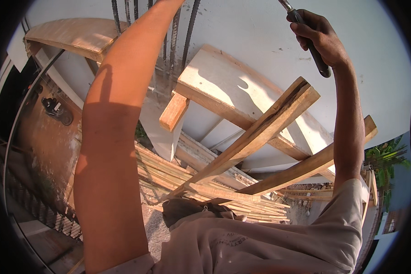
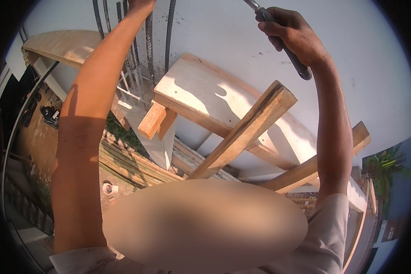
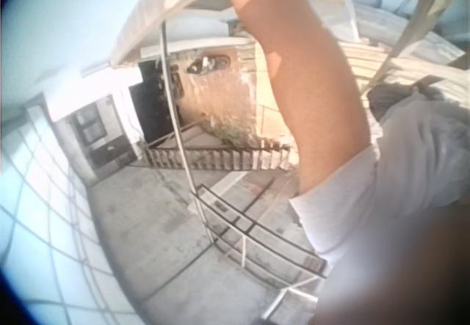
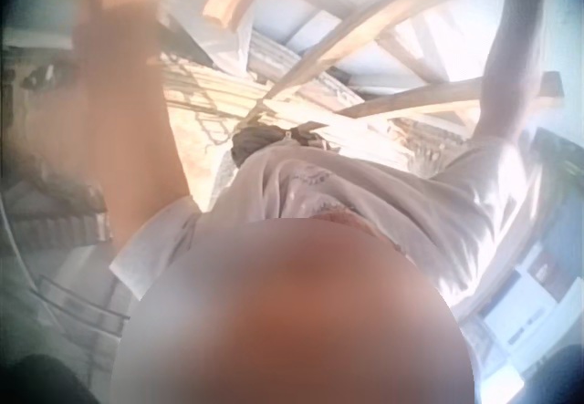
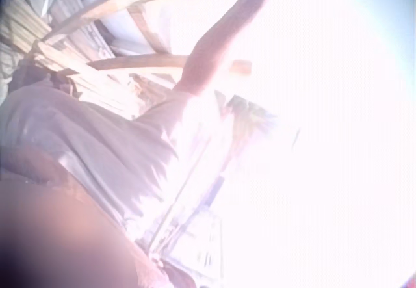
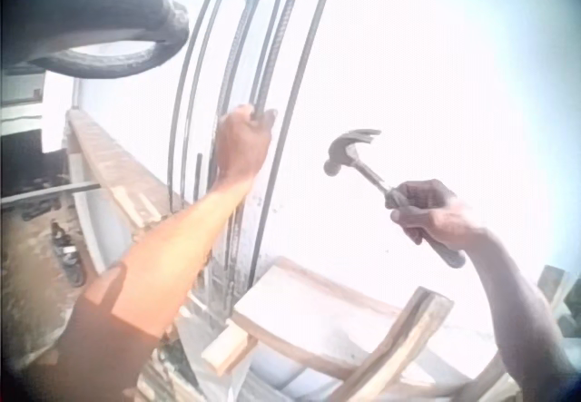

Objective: The person uses a hammer to drive nails into wooden planks, securing them to a vertical rebar framework. They repeatedly position planks, align them, and hammer nails to assemble a wooden formwork structure.

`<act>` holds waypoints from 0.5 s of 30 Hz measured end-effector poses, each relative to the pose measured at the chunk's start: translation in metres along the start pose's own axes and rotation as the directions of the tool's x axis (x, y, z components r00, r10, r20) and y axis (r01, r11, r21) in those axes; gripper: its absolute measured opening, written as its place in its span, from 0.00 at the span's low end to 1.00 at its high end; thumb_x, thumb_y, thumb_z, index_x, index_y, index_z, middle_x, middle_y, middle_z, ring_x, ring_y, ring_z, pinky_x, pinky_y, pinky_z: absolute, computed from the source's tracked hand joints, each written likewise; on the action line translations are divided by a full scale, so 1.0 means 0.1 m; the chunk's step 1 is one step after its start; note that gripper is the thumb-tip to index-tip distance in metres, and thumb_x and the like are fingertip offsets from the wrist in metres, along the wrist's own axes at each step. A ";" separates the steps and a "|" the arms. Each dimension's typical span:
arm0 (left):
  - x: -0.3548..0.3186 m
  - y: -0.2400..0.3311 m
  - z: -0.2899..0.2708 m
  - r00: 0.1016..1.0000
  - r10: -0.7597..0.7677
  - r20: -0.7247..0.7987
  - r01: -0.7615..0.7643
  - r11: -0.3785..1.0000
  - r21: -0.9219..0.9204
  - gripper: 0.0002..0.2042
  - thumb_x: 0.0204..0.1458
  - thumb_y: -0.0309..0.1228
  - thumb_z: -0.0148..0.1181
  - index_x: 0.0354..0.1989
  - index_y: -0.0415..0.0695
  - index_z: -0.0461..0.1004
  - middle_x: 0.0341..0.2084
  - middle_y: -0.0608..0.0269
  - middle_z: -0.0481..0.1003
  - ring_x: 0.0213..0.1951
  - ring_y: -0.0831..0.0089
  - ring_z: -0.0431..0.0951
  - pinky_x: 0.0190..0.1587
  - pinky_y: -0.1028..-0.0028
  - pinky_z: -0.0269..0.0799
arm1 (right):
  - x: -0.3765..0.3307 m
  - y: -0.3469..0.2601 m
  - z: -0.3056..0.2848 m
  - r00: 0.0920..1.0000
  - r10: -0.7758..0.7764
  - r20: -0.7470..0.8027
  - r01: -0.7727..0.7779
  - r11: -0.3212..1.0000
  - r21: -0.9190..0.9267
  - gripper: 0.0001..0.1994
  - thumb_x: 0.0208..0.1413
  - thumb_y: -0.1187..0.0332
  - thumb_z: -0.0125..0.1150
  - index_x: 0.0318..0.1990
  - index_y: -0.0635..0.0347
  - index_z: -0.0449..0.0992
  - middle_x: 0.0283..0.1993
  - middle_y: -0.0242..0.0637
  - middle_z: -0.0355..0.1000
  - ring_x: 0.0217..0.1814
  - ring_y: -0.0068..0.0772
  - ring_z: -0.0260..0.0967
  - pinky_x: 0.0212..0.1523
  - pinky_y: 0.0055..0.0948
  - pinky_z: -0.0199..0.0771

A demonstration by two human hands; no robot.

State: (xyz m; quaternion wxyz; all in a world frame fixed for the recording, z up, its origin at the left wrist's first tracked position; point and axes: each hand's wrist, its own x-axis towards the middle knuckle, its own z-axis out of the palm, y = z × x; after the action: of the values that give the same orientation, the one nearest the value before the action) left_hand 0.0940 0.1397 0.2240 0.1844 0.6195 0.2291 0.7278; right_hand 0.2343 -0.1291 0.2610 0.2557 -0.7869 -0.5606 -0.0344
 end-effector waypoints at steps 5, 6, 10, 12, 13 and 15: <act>0.01 -0.02 -0.05 0.998 0.069 -0.007 -0.069 0.997 0.042 0.19 0.53 0.42 0.63 0.24 0.36 0.73 0.20 0.42 0.73 0.26 0.42 0.74 0.31 0.53 0.67 | -0.34 -0.55 -0.06 0.984 0.033 -0.177 0.031 0.938 0.345 0.22 0.64 0.42 0.52 0.38 0.53 0.67 0.22 0.23 0.61 0.19 0.16 0.62 0.19 0.20 0.66; 0.01 -0.02 -0.04 0.997 0.078 -0.021 -0.077 0.995 0.057 0.19 0.53 0.42 0.63 0.24 0.36 0.73 0.20 0.42 0.73 0.26 0.42 0.74 0.31 0.53 0.67 | -0.36 -0.55 -0.06 0.975 0.015 -0.221 0.045 0.964 0.263 0.24 0.62 0.39 0.54 0.33 0.53 0.66 0.21 0.21 0.59 0.18 0.13 0.58 0.17 0.19 0.62; 0.02 -0.02 -0.01 0.996 0.071 -0.046 -0.068 0.996 0.050 0.19 0.53 0.43 0.63 0.23 0.37 0.72 0.21 0.42 0.73 0.27 0.44 0.74 0.32 0.53 0.66 | -0.36 -0.19 -0.14 0.971 0.046 -0.236 -0.068 0.994 -0.085 0.26 0.58 0.38 0.59 0.31 0.55 0.72 0.18 0.23 0.61 0.19 0.14 0.61 0.17 0.19 0.63; 0.01 -0.01 0.00 0.999 0.045 -0.011 -0.045 0.999 -0.003 0.19 0.53 0.43 0.63 0.22 0.37 0.72 0.20 0.43 0.73 0.27 0.44 0.74 0.32 0.53 0.66 | -0.48 0.12 -0.11 0.947 0.260 -0.190 -0.275 0.960 -0.057 0.28 0.50 0.36 0.66 0.24 0.52 0.68 0.14 0.20 0.58 0.14 0.13 0.56 0.15 0.21 0.61; 0.01 -0.01 0.01 0.999 0.034 -0.001 -0.034 0.999 -0.020 0.20 0.53 0.43 0.62 0.22 0.37 0.71 0.19 0.43 0.73 0.27 0.44 0.74 0.32 0.53 0.66 | -0.60 0.28 -0.06 0.932 0.342 -0.122 -0.343 0.939 0.020 0.26 0.53 0.39 0.66 0.25 0.53 0.70 0.15 0.19 0.58 0.14 0.14 0.56 0.16 0.21 0.60; 0.01 -0.02 0.00 0.999 0.037 -0.013 -0.037 0.999 0.037 0.19 0.53 0.43 0.62 0.22 0.36 0.72 0.18 0.44 0.73 0.26 0.45 0.75 0.32 0.53 0.67 | -0.74 0.56 0.15 0.960 0.279 -0.030 -0.263 0.930 0.256 0.20 0.62 0.46 0.58 0.33 0.56 0.76 0.26 0.29 0.70 0.30 0.19 0.68 0.34 0.23 0.71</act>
State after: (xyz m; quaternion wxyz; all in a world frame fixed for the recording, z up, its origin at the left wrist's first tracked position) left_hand 0.0943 0.1416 0.2237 0.1581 0.6219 0.2321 0.7310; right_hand 0.2543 -0.2001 0.2026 0.3730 -0.8168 -0.4378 0.0463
